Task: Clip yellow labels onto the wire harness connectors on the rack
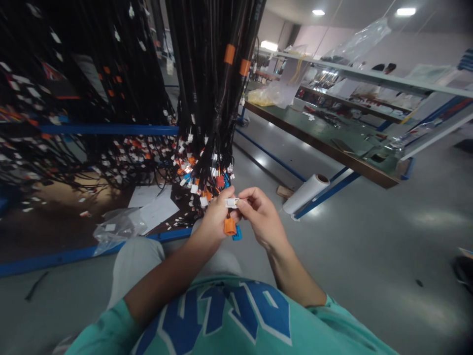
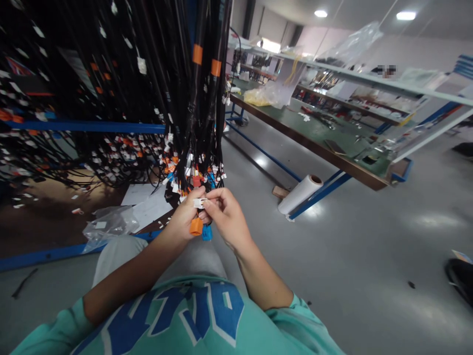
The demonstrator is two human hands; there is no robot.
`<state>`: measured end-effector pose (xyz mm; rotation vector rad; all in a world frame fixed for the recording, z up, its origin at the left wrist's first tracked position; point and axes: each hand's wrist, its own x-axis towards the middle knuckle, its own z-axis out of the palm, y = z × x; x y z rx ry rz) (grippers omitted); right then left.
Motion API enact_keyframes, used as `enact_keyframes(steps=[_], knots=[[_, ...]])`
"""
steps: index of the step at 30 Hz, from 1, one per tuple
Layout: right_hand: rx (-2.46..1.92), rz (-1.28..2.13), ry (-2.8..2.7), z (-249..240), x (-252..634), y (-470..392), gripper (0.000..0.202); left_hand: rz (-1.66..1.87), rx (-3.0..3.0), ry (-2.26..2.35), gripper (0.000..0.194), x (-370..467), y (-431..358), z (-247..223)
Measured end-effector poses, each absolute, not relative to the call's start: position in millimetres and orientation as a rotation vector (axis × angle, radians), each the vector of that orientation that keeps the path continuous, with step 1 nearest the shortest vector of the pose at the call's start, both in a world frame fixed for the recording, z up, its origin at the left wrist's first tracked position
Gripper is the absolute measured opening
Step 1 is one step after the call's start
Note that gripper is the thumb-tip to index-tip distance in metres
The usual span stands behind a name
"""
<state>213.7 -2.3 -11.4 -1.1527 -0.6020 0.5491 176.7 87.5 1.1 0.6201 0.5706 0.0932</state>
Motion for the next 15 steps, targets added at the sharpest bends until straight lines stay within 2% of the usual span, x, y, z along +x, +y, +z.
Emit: enact_keyframes(steps=[4,11,15], knots=[[-1.164,0.572,-0.630,-11.6,214.3,-2.7,0.032,0.184,0.720,0.636,0.040,176.3,87.0,2.3],[-1.174,0.633,-0.672,-17.5,227.9,0.4,0.037,0.062,0.717,0.564,0.045,173.5,92.9,3.6],[-1.190,0.339,-0.688,-21.5,238.0,-1.3,0.028,0.016,0.558,0.452,0.041,167.7,100.1,9.9]])
